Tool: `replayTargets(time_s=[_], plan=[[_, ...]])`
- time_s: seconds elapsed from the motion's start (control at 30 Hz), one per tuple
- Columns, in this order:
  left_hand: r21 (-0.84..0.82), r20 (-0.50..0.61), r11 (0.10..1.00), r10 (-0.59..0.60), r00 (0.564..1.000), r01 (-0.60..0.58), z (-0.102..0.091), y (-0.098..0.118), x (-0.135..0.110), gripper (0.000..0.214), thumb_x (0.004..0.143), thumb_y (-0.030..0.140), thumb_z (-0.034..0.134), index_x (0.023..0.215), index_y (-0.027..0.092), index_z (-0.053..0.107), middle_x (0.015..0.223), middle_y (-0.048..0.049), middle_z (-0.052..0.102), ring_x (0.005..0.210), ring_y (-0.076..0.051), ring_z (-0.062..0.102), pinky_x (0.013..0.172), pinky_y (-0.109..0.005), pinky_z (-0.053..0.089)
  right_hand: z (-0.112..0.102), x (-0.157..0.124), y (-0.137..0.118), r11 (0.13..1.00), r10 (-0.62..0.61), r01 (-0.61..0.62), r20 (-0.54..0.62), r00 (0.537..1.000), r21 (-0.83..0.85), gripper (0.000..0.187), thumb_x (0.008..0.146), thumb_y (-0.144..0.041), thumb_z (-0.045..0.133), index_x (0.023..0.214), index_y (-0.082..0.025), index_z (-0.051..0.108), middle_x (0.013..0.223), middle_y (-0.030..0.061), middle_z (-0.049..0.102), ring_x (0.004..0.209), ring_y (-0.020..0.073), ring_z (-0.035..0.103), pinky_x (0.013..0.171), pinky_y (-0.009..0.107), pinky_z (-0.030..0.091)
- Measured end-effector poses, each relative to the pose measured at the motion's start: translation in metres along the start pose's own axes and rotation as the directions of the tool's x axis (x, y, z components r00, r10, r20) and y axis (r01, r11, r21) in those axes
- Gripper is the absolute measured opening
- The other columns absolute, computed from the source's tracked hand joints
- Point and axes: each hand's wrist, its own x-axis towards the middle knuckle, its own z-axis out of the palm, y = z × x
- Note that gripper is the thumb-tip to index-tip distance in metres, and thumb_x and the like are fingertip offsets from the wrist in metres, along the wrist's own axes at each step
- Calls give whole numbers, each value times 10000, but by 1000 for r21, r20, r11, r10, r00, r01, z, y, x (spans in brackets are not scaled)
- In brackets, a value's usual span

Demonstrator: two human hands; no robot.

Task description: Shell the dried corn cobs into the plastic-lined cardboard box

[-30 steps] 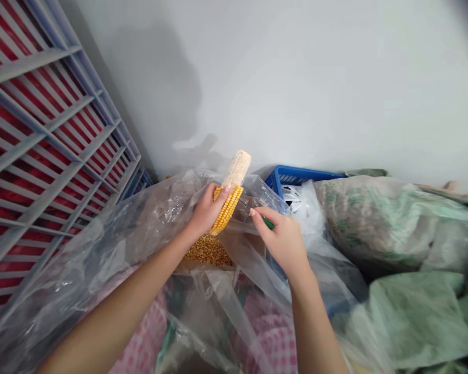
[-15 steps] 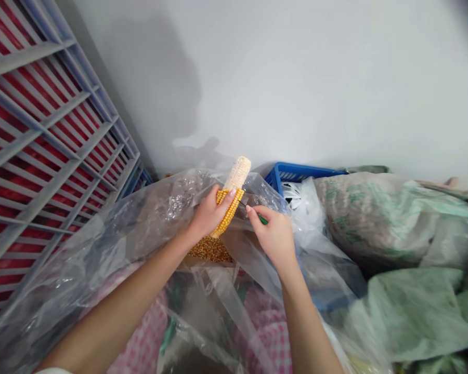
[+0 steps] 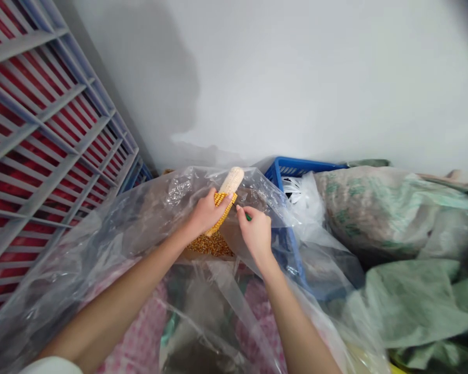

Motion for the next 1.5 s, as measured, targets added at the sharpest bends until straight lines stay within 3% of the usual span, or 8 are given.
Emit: replayTargets(time_s=[0.2,0.4,0.83,1.07,1.3,1.5], plan=[[163,114,985,-82,990,63,-1,-20,5,453,822,613,338,918,188,459,895,-128,654,841,-264,630,666,-301,410,30,-8,-1,994,110,-110,43,993,4,357,902,-313,424,726,-167,698,746,98,715,654,197,624,584,255,322],[308,123,949,-115,986,72,-5,-29,6,603,811,624,335,1147,142,471,1020,-189,656,927,-314,640,656,-314,423,55,-16,-1,985,158,-161,45,986,63,372,910,-317,384,746,-169,683,717,82,703,636,191,611,576,255,330],[309,104,944,-151,983,112,-1,-26,-1,588,824,579,347,1174,126,482,1120,-222,628,1031,-330,612,733,-331,436,59,-19,-6,972,215,-225,126,968,73,388,923,-312,320,754,-168,639,771,126,704,704,225,642,606,273,381],[353,127,921,-222,967,166,8,-14,-4,545,831,550,365,1145,112,448,1018,-236,646,971,-342,635,767,-372,443,72,-25,-18,951,262,-296,272,926,91,300,910,-219,298,950,-109,574,904,207,690,785,258,659,608,295,407],[231,141,964,-165,976,130,-15,-19,16,633,769,676,363,1059,132,509,1142,-227,608,1028,-330,598,766,-355,432,38,-2,-3,989,81,-119,343,936,92,298,910,-344,342,876,-171,582,903,139,683,851,230,625,679,285,394],[29,176,991,-131,976,128,-27,-25,24,604,704,721,428,895,166,569,975,-129,671,844,-258,632,649,-312,437,6,10,13,997,-54,25,394,918,80,254,875,-267,388,836,-188,626,819,61,676,746,173,589,645,247,364]])
